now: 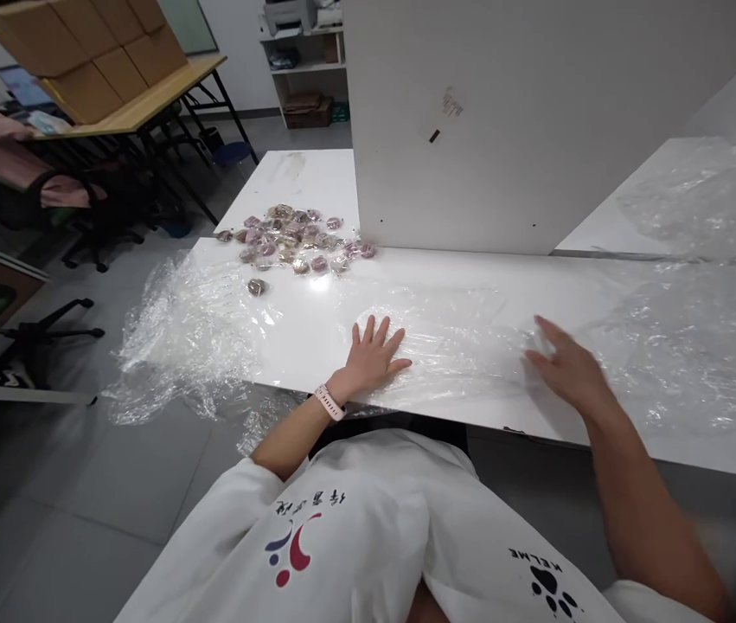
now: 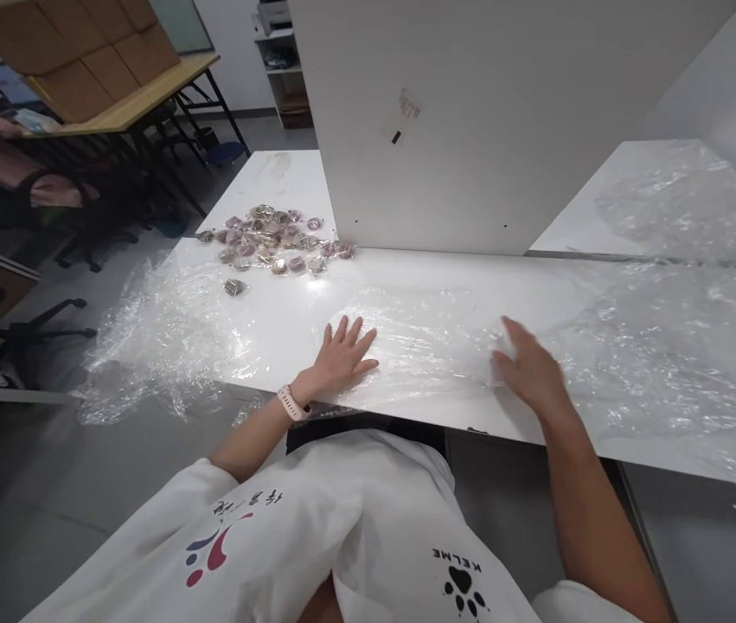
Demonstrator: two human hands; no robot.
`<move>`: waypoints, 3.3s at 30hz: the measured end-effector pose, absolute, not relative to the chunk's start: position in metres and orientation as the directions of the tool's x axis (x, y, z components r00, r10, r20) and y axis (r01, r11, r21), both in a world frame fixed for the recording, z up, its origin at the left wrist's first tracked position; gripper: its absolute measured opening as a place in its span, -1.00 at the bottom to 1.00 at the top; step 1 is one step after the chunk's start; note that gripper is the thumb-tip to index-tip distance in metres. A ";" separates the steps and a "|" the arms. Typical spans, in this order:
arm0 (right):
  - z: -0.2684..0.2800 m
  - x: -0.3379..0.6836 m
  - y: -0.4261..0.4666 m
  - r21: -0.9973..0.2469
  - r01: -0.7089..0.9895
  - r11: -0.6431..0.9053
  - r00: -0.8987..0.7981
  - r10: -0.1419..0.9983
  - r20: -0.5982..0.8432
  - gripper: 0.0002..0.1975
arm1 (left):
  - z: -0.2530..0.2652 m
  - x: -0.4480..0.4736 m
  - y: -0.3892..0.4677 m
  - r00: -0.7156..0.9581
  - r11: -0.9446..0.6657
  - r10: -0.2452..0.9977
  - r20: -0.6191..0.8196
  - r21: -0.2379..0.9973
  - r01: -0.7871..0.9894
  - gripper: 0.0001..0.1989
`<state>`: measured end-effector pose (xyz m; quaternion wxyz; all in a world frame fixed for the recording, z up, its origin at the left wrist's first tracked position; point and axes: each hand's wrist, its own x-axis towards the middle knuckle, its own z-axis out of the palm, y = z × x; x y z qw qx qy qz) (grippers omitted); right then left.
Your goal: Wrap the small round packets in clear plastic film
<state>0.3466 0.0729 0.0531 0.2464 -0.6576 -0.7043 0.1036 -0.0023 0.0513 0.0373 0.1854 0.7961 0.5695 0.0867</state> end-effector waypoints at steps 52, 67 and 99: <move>0.019 0.249 0.015 -0.370 0.589 0.719 -0.714 0.677 0.180 -0.19 | 0.019 -0.017 -0.022 0.539 -0.551 0.827 0.159 0.420 0.721 -0.55; 0.063 0.199 0.140 -0.700 0.642 0.313 -0.581 0.795 -0.177 -0.58 | 0.110 -0.047 0.088 0.088 -0.080 0.996 -0.008 0.336 0.938 -0.82; 0.040 0.214 0.067 -0.329 0.802 0.499 -0.401 0.857 0.322 -0.69 | 0.040 -0.015 0.055 0.435 -0.437 0.897 0.077 0.304 0.847 -0.64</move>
